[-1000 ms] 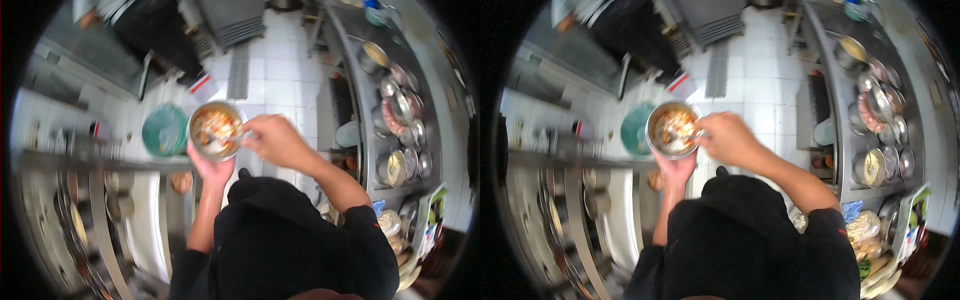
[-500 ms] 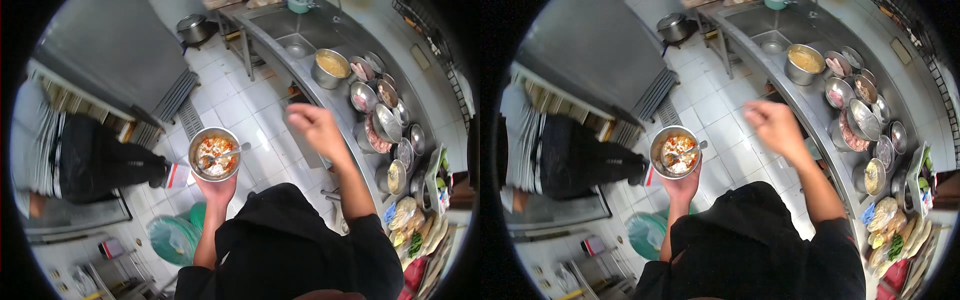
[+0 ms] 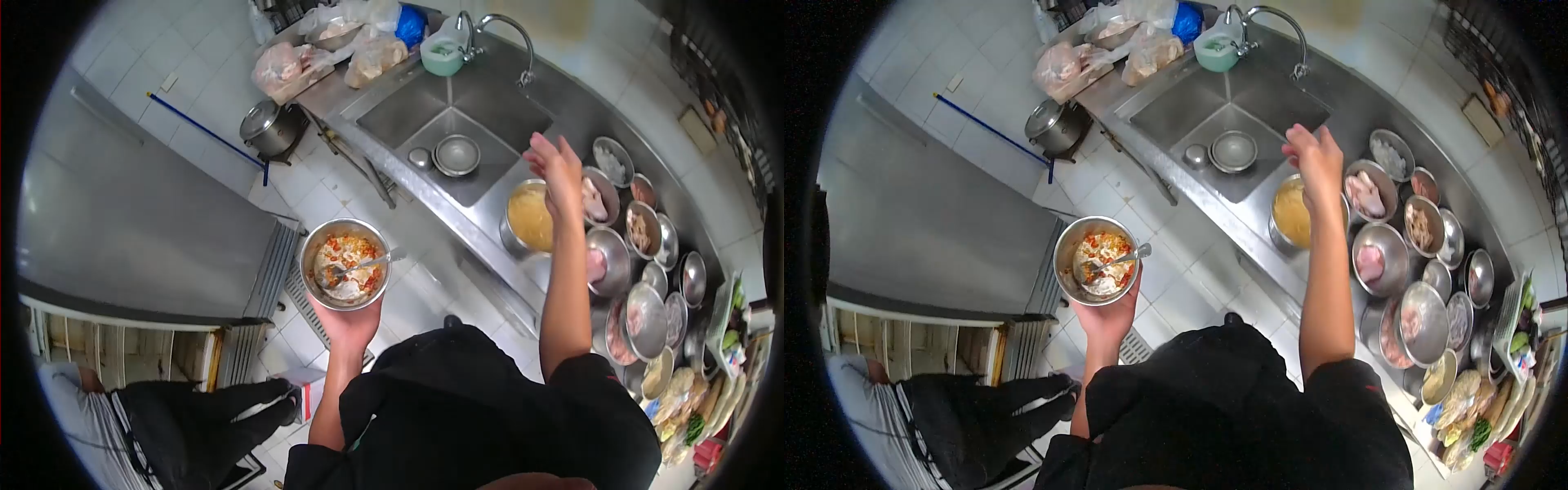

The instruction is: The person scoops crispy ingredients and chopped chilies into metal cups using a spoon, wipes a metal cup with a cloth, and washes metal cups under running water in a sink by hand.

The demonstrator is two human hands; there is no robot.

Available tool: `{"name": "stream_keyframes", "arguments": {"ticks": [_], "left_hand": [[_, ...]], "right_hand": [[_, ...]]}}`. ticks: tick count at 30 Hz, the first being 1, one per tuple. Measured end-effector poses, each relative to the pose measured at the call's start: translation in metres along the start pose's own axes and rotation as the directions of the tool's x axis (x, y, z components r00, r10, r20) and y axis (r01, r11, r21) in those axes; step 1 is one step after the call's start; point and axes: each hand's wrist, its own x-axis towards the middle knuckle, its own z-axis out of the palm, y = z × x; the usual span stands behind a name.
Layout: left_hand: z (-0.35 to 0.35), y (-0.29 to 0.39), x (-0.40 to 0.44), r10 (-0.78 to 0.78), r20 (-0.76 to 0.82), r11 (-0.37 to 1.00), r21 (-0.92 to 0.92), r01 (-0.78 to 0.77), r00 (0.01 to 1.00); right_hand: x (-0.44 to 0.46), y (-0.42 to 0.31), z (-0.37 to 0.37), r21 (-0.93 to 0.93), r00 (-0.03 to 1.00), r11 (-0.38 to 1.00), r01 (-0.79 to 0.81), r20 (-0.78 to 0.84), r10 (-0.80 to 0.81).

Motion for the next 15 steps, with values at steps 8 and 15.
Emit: {"name": "stream_keyframes", "arguments": {"ticks": [8,15], "left_hand": [[0.033,0.041,0.184,-0.22,0.136,0.974,0.094,0.208,0.966],[0.068,0.02,0.399,-0.622,0.255,0.783,0.212,0.584,0.741]], "right_hand": [[0.266,0.111,0.063,-0.672,0.957,0.74,-0.001,-0.216,-0.195],[0.347,0.21,0.056,-0.971,0.918,0.029,0.239,0.216,-0.332]]}}
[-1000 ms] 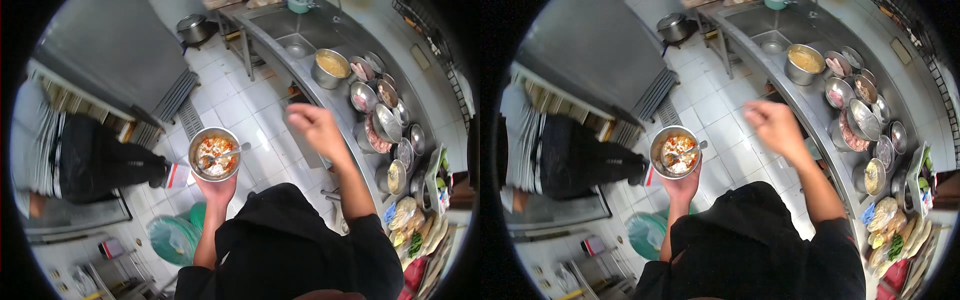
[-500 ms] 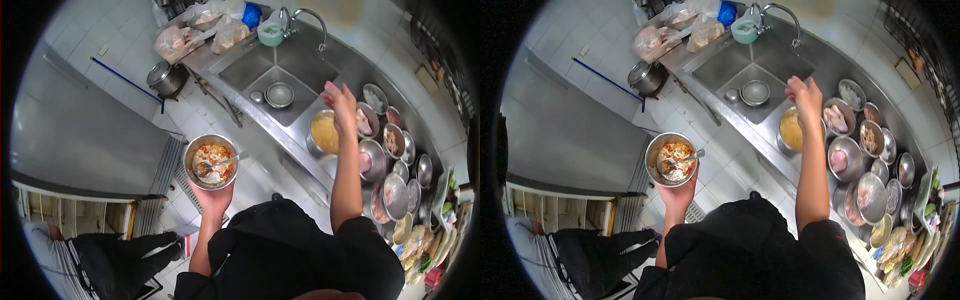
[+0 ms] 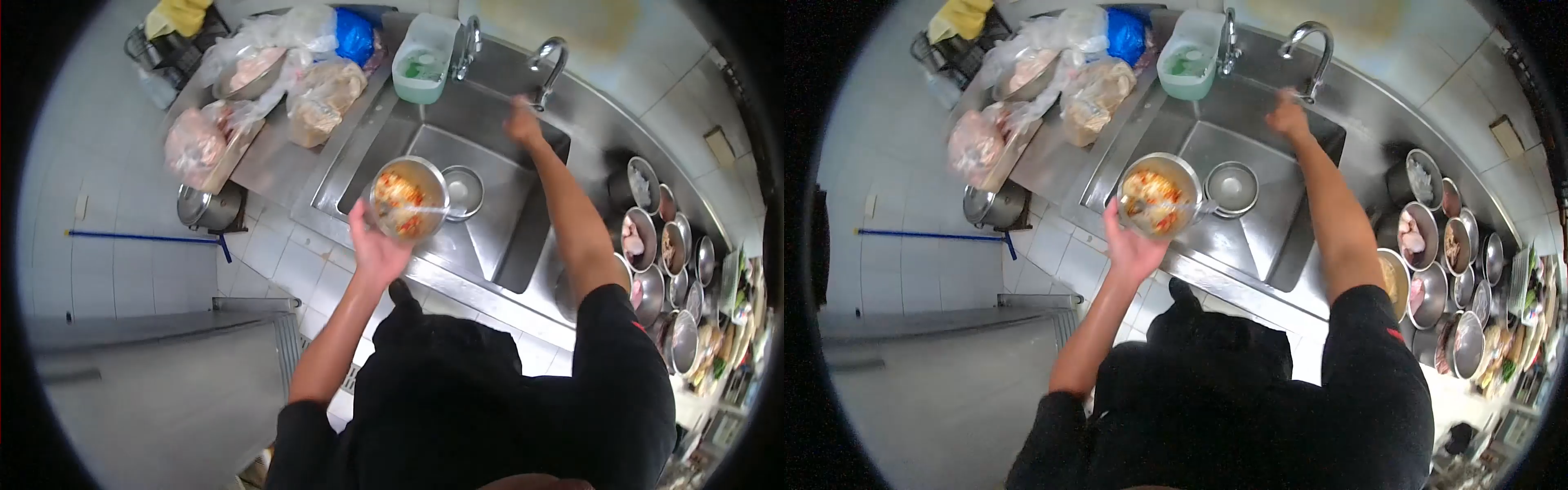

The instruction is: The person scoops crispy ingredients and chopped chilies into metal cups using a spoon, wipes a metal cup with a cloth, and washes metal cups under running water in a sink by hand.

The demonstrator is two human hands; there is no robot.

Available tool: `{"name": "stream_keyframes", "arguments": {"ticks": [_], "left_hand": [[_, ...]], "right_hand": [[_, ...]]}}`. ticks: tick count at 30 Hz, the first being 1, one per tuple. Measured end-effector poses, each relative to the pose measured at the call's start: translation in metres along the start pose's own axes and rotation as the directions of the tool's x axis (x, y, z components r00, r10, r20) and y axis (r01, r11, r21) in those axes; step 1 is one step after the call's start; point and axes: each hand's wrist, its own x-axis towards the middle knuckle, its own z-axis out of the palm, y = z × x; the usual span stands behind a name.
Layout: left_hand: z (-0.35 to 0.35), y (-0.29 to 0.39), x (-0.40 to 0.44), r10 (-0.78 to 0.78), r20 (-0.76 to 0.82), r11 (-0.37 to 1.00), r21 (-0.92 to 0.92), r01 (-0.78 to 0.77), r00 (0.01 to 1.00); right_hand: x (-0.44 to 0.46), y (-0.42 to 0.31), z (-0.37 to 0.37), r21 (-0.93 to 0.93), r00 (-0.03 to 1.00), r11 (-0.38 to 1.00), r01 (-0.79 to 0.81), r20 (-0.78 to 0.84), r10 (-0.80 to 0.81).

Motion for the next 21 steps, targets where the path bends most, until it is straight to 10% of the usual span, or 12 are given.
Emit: {"name": "stream_keyframes", "arguments": {"ticks": [4,7,13,17,21], "left_hand": [[-0.026,0.015,0.102,-0.188,-0.02,0.982,-0.011,0.188,0.982],[-0.035,0.0,0.158,-0.264,-0.017,0.964,-0.026,0.263,0.964],[-0.039,-0.041,0.213,-0.415,-0.034,0.91,0.011,0.415,0.909],[-0.041,-0.049,0.212,-0.446,-0.069,0.893,0.03,0.449,0.892],[-0.063,-0.049,0.213,-0.488,-0.11,0.872,-0.019,0.489,0.866]], "right_hand": [[-0.029,-0.07,-0.078,0.287,0.846,0.931,-0.227,0.531,0.042],[-0.054,-0.103,-0.115,0.515,0.612,0.331,-0.791,0.691,0.385],[-0.077,-0.117,-0.088,0.235,0.762,0.779,-0.581,0.493,0.42],[-0.078,-0.123,-0.062,0.003,0.757,0.763,-0.646,-0.129,0.641],[-0.082,-0.119,-0.049,0.041,0.753,0.761,-0.648,0.184,0.631]]}}
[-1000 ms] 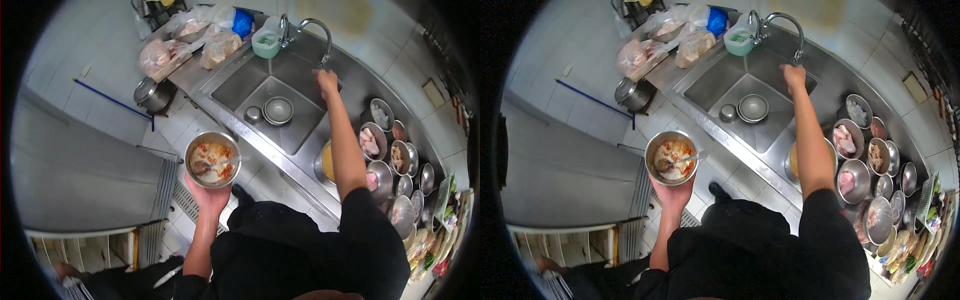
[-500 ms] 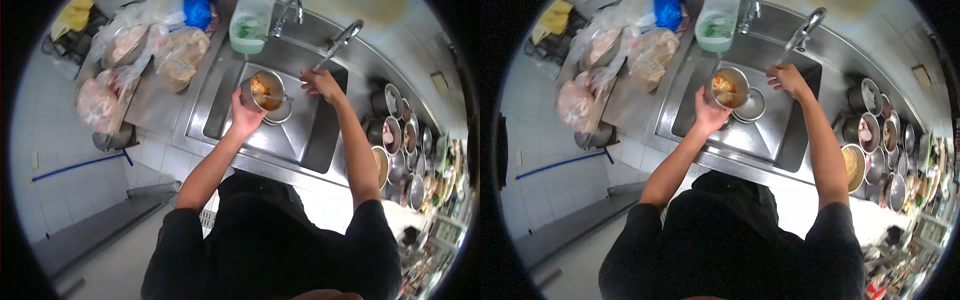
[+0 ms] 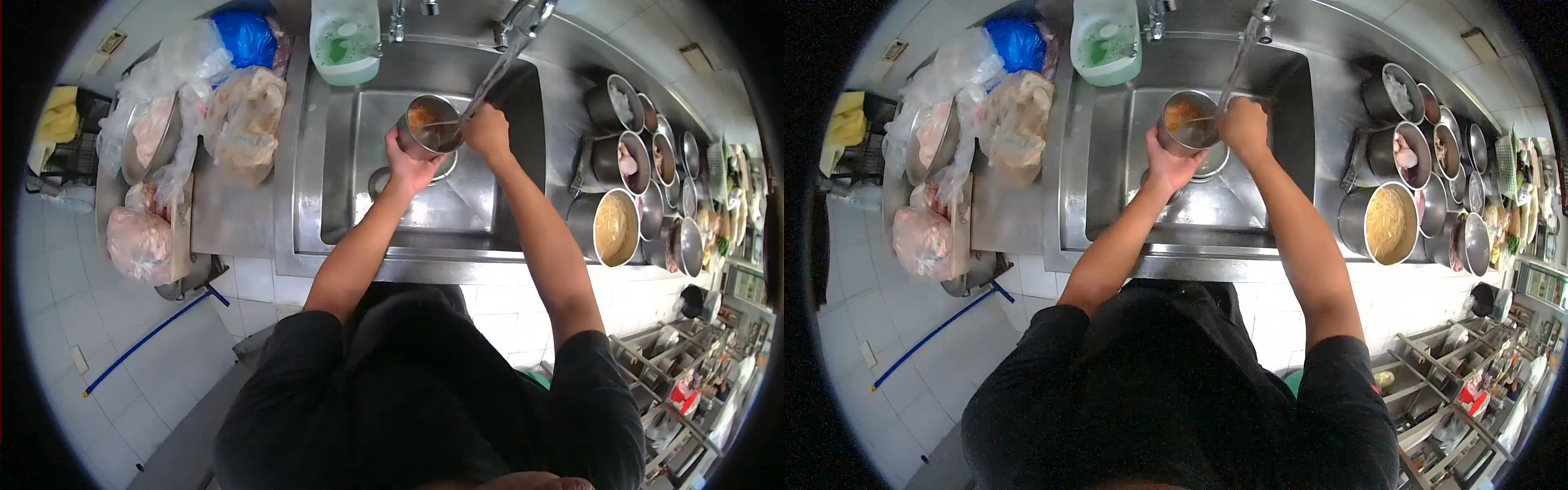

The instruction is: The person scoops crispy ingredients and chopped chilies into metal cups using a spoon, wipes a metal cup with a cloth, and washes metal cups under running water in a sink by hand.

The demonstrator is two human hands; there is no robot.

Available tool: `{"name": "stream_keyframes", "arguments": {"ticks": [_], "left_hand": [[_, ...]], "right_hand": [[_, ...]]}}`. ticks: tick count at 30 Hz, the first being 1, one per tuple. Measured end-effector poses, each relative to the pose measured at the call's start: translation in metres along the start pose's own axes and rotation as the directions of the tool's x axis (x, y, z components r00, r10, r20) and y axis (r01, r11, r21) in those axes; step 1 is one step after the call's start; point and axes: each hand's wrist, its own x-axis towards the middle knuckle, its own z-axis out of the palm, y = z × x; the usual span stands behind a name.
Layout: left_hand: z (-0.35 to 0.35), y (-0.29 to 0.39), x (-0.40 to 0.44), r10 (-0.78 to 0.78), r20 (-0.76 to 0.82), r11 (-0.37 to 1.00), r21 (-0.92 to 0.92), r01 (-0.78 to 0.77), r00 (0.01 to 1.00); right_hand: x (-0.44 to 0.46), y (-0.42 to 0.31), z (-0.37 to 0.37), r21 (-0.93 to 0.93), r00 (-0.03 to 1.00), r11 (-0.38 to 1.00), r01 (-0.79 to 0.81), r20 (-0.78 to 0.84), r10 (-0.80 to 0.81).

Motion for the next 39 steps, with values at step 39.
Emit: {"name": "stream_keyframes", "arguments": {"ticks": [39], "left_hand": [[-0.055,0.027,-0.055,0.186,-0.422,0.978,0.168,-0.125,0.887]], "right_hand": [[0.014,-0.011,-0.032,-0.327,0.903,0.844,0.424,0.081,-0.422]]}}
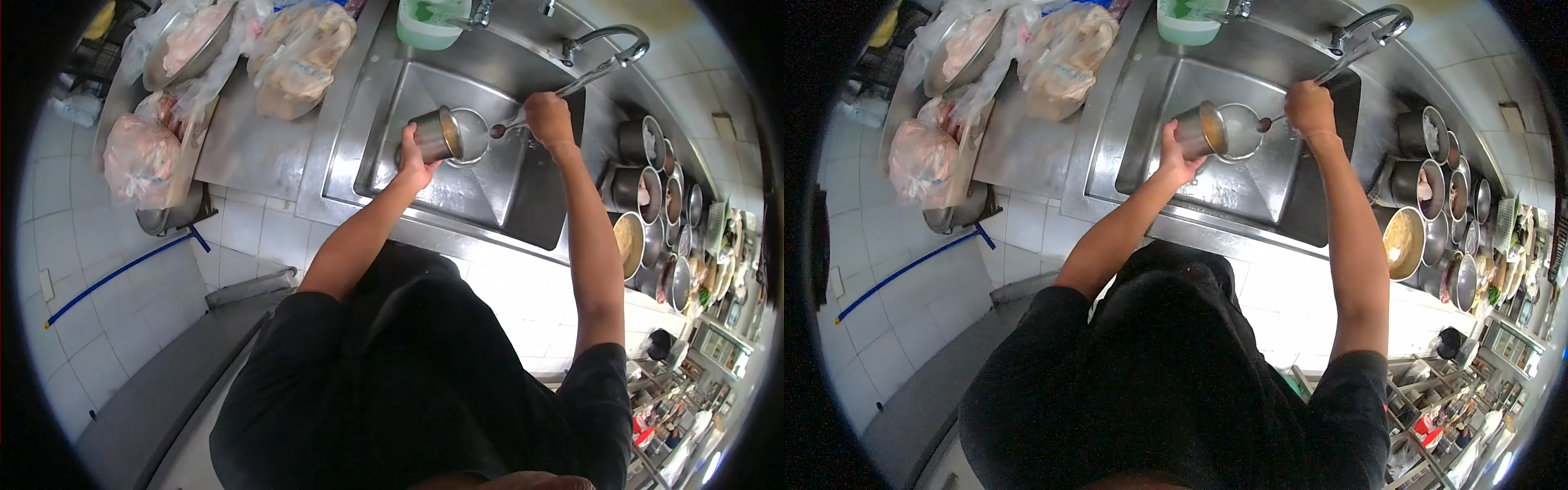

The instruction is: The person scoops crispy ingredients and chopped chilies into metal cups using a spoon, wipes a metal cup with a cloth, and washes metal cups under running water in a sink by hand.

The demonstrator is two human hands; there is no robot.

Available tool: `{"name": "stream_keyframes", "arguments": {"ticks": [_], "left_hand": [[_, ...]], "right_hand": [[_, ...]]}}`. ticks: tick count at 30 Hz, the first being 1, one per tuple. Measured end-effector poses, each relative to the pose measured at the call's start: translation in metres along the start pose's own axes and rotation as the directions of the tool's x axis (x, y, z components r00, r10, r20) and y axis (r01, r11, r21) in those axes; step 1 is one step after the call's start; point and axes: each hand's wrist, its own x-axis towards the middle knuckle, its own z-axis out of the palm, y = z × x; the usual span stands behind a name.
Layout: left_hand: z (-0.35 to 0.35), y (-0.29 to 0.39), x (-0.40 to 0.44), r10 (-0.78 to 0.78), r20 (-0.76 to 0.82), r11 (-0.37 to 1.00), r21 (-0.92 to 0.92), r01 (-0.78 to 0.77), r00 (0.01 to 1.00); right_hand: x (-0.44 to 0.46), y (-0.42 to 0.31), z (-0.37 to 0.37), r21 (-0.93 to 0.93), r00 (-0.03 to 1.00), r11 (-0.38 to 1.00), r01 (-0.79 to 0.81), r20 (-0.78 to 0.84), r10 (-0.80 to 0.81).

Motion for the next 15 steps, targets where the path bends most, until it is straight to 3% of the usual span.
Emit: {"name": "stream_keyframes", "arguments": {"ticks": [3,6,7,10,13,15], "left_hand": [[-0.003,0.007,-0.009,0.013,0.044,0.999,-0.035,-0.011,0.999],[-0.005,0.012,-0.019,0.019,0.069,0.999,-0.029,-0.018,0.997],[-0.007,0.013,-0.019,0.013,0.066,0.999,-0.031,-0.011,0.998],[-0.007,0.015,-0.022,0.005,0.068,0.999,-0.032,-0.003,0.998],[-0.005,0.017,-0.026,-0.001,0.073,1.0,-0.021,0.003,0.997],[-0.007,0.018,-0.021,-0.025,0.073,1.0,-0.008,0.026,0.997]], "right_hand": [[-0.004,-0.003,-0.002,0.107,0.998,0.994,0.017,-0.057,-0.011],[0.001,0.005,0.002,-0.03,0.999,1.0,0.01,-0.032,-0.011],[-0.001,0.005,-0.004,0.028,0.997,0.997,0.069,-0.047,-0.068],[-0.002,-0.001,-0.015,-0.073,0.996,0.993,0.089,0.036,-0.087],[0.001,-0.004,-0.018,0.107,0.999,0.994,0.032,0.005,-0.032],[0.001,-0.007,-0.029,0.011,1.0,1.0,0.007,-0.005,-0.007]]}}
